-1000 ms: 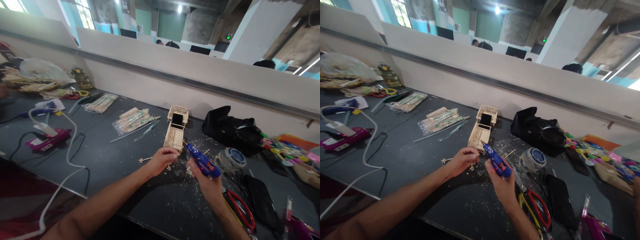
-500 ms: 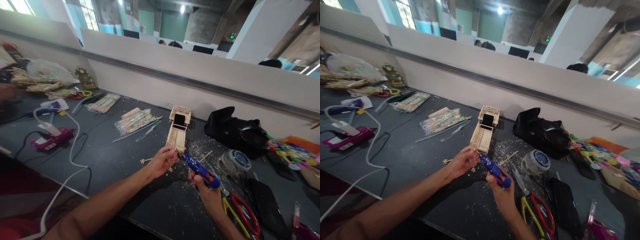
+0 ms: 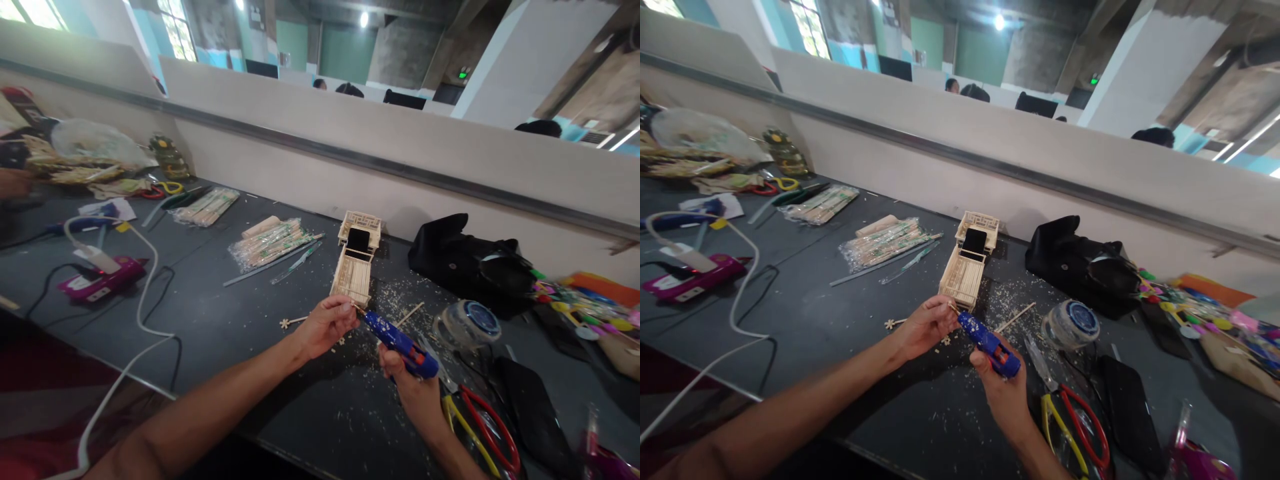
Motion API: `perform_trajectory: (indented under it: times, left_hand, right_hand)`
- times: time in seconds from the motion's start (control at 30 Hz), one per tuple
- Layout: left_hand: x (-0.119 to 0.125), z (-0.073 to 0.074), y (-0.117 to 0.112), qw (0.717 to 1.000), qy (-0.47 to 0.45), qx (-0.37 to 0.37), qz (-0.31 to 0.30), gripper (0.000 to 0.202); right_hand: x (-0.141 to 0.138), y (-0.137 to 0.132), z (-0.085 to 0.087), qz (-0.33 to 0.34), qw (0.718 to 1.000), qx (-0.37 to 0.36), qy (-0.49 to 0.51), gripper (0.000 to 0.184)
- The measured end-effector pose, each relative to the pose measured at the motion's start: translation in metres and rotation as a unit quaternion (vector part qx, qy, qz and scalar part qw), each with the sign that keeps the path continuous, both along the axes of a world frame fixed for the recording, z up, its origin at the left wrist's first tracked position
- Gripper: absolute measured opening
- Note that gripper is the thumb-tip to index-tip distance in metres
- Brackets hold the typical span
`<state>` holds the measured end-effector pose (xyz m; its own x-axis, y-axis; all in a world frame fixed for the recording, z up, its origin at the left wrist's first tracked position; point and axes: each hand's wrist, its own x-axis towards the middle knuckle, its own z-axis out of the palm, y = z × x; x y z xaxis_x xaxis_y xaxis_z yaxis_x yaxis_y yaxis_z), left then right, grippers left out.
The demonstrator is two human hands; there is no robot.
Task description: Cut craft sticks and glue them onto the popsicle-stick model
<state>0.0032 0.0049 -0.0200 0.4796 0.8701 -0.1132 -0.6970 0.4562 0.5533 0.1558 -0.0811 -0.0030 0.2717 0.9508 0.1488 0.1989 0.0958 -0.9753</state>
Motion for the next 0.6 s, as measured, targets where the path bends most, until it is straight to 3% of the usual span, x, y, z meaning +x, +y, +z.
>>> perform_trajectory:
  times: [0.6]
  left_hand:
    - [0.0001,-0.0001,0.0002,1.0,-0.012,-0.006,0.0,0.037]
  right_hand:
    - [-0.002,0.001,-0.0004,-0.009,1.0,-0.007,-0.004,0.038]
